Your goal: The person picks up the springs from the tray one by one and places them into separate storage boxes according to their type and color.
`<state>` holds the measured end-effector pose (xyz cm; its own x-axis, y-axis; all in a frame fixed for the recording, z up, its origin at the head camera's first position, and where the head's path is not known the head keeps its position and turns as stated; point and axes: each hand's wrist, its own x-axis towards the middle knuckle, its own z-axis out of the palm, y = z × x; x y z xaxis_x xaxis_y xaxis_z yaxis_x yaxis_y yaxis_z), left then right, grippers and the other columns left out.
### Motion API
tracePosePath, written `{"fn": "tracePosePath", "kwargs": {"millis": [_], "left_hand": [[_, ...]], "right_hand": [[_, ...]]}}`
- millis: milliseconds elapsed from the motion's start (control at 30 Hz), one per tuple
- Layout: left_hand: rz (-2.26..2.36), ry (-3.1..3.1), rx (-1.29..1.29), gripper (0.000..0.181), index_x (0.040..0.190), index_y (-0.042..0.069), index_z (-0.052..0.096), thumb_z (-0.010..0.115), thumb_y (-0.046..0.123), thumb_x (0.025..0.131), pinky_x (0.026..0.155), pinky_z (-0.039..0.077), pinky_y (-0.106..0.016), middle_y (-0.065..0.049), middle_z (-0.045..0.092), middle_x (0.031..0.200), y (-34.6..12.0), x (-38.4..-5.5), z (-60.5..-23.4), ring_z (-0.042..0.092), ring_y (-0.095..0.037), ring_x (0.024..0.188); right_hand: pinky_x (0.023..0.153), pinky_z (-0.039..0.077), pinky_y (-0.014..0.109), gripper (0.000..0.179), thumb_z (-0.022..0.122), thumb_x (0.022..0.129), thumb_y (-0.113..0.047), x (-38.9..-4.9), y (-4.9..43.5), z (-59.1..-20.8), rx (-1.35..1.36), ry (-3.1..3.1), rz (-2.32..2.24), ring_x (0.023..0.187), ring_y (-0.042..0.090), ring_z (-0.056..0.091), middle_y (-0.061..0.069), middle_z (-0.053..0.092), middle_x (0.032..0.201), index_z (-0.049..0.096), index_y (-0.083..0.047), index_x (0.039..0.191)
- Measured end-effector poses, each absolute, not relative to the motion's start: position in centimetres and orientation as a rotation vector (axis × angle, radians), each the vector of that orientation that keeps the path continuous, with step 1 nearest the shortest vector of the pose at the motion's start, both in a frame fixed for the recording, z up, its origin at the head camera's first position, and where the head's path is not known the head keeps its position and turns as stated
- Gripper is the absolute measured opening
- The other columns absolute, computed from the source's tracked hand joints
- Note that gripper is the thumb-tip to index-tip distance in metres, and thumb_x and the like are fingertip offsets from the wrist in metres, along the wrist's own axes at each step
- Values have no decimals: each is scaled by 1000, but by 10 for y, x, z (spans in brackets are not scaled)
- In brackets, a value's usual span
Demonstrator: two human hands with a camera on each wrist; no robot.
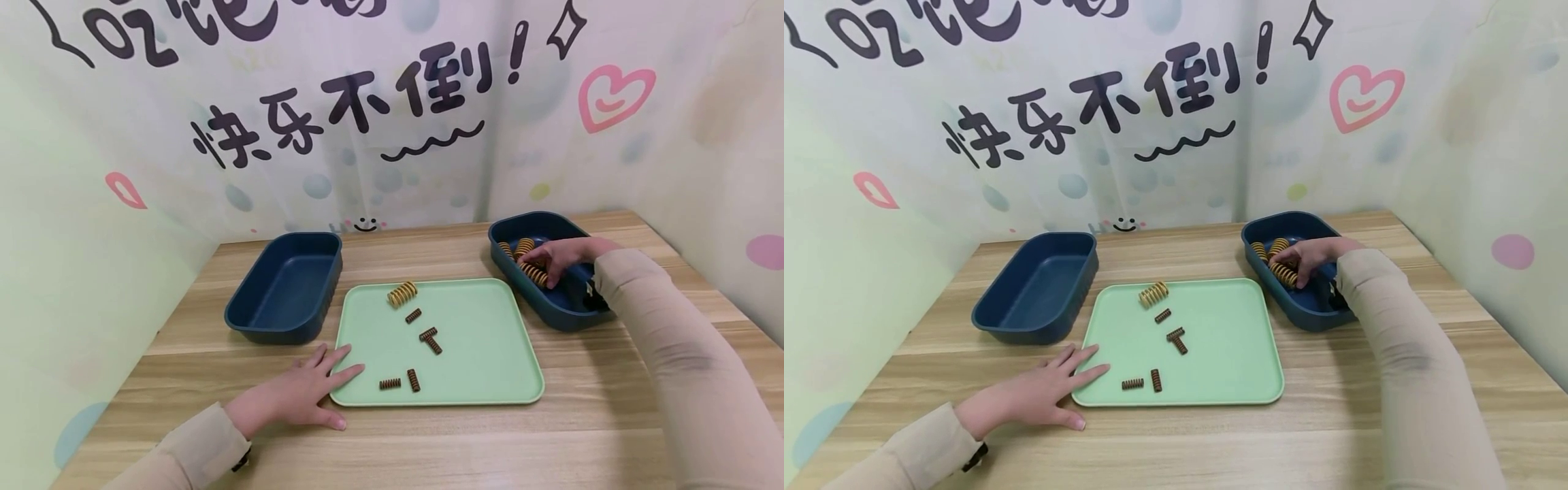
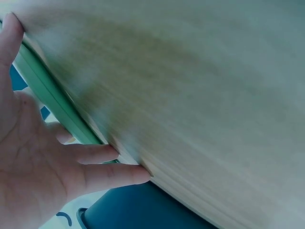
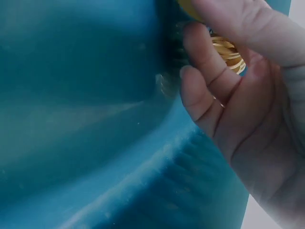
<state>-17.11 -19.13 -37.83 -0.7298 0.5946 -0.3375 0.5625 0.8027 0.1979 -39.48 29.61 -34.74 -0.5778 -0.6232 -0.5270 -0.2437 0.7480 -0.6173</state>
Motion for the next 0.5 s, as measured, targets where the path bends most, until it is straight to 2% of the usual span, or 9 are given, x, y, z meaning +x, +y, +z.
{"fn": "tracePosePath", "kwargs": {"millis": [233,500], "left_hand": [[98,2610,869,84,146,28,22,51,67,77,92,28,-67,-12,8,153,-192,-172,-380,12,-51,132],[110,2605,867,85,146,28,22,51,66,77,91,28,-68,-12,7,153,-193,-172,-381,11,-51,133]], "right_hand": [[81,47,30,77,68,77,0,-396,298,-348,-658,2144,-618,104,24,48,33,22,141,25,3,141],[83,47,30,77,66,79,1,-399,297,-347,-667,2118,-599,109,26,45,33,23,141,20,4,141]]}}
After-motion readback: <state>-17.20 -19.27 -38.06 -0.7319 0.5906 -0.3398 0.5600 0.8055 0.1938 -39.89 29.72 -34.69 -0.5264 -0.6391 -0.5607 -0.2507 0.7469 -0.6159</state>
